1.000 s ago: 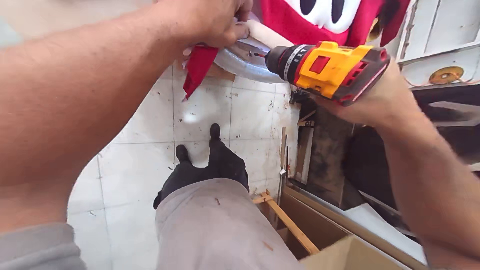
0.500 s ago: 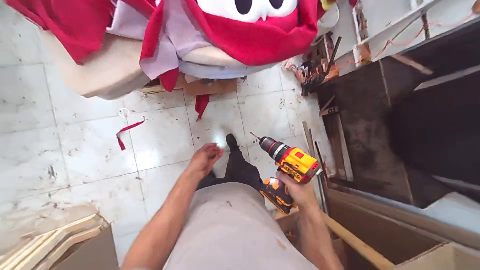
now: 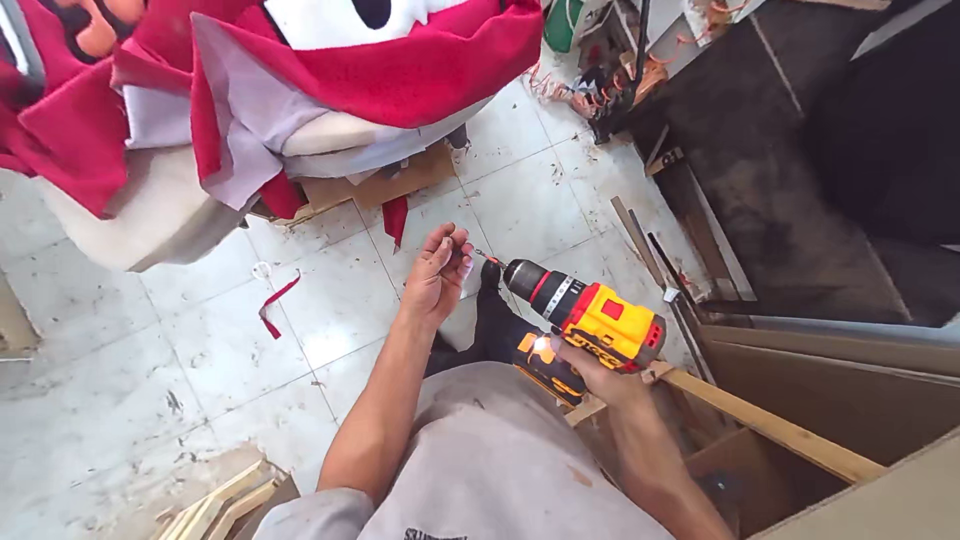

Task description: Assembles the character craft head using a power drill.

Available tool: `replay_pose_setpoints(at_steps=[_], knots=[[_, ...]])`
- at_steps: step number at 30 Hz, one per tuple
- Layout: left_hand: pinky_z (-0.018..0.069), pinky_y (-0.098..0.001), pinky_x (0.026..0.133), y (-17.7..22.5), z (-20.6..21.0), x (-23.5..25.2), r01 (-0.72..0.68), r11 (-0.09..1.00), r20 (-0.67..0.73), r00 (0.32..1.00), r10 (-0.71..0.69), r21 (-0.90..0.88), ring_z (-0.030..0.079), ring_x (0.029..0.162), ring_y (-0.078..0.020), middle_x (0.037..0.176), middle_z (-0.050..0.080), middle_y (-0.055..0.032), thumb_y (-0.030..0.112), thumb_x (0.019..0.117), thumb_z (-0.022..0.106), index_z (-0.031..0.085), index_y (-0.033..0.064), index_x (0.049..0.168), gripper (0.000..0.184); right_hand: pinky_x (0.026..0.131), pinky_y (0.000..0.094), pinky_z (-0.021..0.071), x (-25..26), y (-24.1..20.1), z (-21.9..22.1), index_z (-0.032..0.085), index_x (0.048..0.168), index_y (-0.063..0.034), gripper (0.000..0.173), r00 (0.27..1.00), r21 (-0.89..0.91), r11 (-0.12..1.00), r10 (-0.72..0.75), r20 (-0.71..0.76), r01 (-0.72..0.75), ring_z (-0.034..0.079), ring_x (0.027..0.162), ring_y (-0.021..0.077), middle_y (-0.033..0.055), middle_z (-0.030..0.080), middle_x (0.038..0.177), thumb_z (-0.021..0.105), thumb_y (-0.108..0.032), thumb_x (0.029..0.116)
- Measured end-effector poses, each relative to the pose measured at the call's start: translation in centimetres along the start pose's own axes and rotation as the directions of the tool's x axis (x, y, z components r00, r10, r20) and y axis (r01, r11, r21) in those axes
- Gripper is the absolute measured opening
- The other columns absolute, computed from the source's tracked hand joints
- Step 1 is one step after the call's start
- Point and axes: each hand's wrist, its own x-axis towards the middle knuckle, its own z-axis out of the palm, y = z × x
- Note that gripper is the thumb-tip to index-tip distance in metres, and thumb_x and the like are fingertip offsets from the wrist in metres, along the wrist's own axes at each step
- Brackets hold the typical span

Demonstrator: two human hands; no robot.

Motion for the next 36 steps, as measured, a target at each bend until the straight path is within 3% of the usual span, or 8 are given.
replay_pose_setpoints(at_steps=[4, 7, 12, 18, 21, 28, 32, 36], knots=[[0.0534, -0.0223, 0.067, -0.5, 0.4, 2.8, -0.032, 0.991, 0.119, 0.993, 0.017, 0.130, 0.061, 0.069, -0.0070, 0.086, 0.068, -0.0006, 0.012, 0.1046, 0.043, 0.071, 0.0117, 0.113, 0.030, 0.078, 0.0272, 0.0633, 3.4, 0.2, -2.0, 0.069, 0.106, -0.0056, 0.025, 0.999, 0.036, 0.999, -0.011, 0.036, 0.010, 0.073, 0.081, 0.0074, -0.0031, 0.076, 0.091, 0.077, -0.014, 0.0840], [0.0459, -0.0174, 0.057, -0.5, 1.2, 5.1, -0.102, 0.938, 0.206, 0.978, 0.033, 0.332, 0.053, 0.060, -0.0011, 0.084, 0.068, 0.0008, 0.011, 0.0998, 0.057, 0.071, 0.0103, 0.116, 0.021, 0.082, 0.0284, 0.0635, 6.7, 0.5, -4.0, 0.069, 0.108, -0.0065, 0.029, 0.995, 0.055, 0.998, -0.021, 0.098, 0.016, 0.074, 0.086, 0.0076, -0.0035, 0.076, 0.096, 0.080, -0.018, 0.0839], [0.0463, -0.0164, 0.056, -0.8, 4.1, 8.5, -0.199, 0.857, 0.197, 0.974, 0.117, 0.475, 0.053, 0.058, 0.0006, 0.077, 0.067, 0.0031, 0.012, 0.0968, 0.068, 0.075, 0.0093, 0.106, 0.012, 0.085, 0.0269, 0.0629, 12.9, 0.2, -7.5, 0.069, 0.111, -0.0061, 0.033, 0.973, 0.028, 0.997, -0.082, 0.217, 0.078, 0.073, 0.090, 0.0049, -0.0041, 0.076, 0.099, 0.081, -0.021, 0.0838], [0.0443, -0.0151, 0.054, -1.4, 7.3, 10.8, -0.234, 0.841, 0.199, 0.968, 0.154, 0.487, 0.051, 0.058, 0.0017, 0.087, 0.070, 0.0002, 0.012, 0.0983, 0.066, 0.074, 0.0069, 0.107, 0.013, 0.083, 0.0278, 0.0630, 17.5, -1.0, -11.2, 0.069, 0.111, -0.0093, 0.031, 0.953, 0.053, 0.995, -0.091, 0.289, 0.079, 0.073, 0.089, 0.0051, -0.0055, 0.076, 0.099, 0.080, -0.022, 0.0847], [0.0449, -0.0153, 0.054, -1.5, 8.6, 11.4, -0.265, 0.784, 0.222, 0.961, 0.166, 0.562, 0.052, 0.058, 0.0018, 0.088, 0.070, 0.0006, 0.011, 0.1000, 0.063, 0.073, 0.0050, 0.108, 0.014, 0.085, 0.0281, 0.0629, 18.4, -1.2, -12.6, 0.069, 0.112, -0.0076, 0.034, 0.951, 0.023, 0.996, -0.090, 0.296, 0.088, 0.072, 0.091, 0.0050, -0.0047, 0.075, 0.100, 0.081, -0.025, 0.0849], [0.0510, -0.0199, 0.061, -0.4, 10.4, 12.0, -0.341, 0.489, 0.283, 0.940, 0.192, 0.803, 0.058, 0.064, -0.0015, 0.086, 0.070, 0.0018, 0.010, 0.1004, 0.062, 0.070, 0.0037, 0.109, 0.013, 0.084, 0.0283, 0.0629, 17.4, -1.6, -13.2, 0.069, 0.111, -0.0084, 0.033, 0.965, 0.008, 0.993, -0.115, 0.234, 0.116, 0.072, 0.091, 0.0051, -0.0049, 0.075, 0.100, 0.080, -0.026, 0.0853], [0.0491, -0.0180, 0.057, 0.0, 10.2, 11.2, -0.344, 0.498, 0.317, 0.938, 0.140, 0.796, 0.056, 0.061, 0.0006, 0.087, 0.070, 0.0026, 0.009, 0.1007, 0.061, 0.070, 0.0037, 0.108, 0.013, 0.077, 0.0272, 0.0633, 15.9, -2.6, -12.3, 0.071, 0.107, -0.0120, 0.022, 0.969, 0.109, 0.989, -0.125, 0.215, 0.103, 0.073, 0.082, 0.0065, -0.0071, 0.076, 0.094, 0.077, -0.015, 0.0860], [0.0460, -0.0162, 0.055, 0.2, 9.3, 10.5, -0.361, 0.592, 0.364, 0.924, 0.119, 0.720, 0.054, 0.060, 0.0013, 0.089, 0.071, 0.0014, 0.010, 0.1016, 0.059, 0.070, 0.0037, 0.109, 0.014, 0.080, 0.0288, 0.0633, 13.9, -3.0, -11.2, 0.070, 0.108, -0.0092, 0.024, 0.973, 0.078, 0.989, -0.139, 0.186, 0.126, 0.073, 0.084, 0.0079, -0.0046, 0.076, 0.095, 0.078, -0.015, 0.0864]])
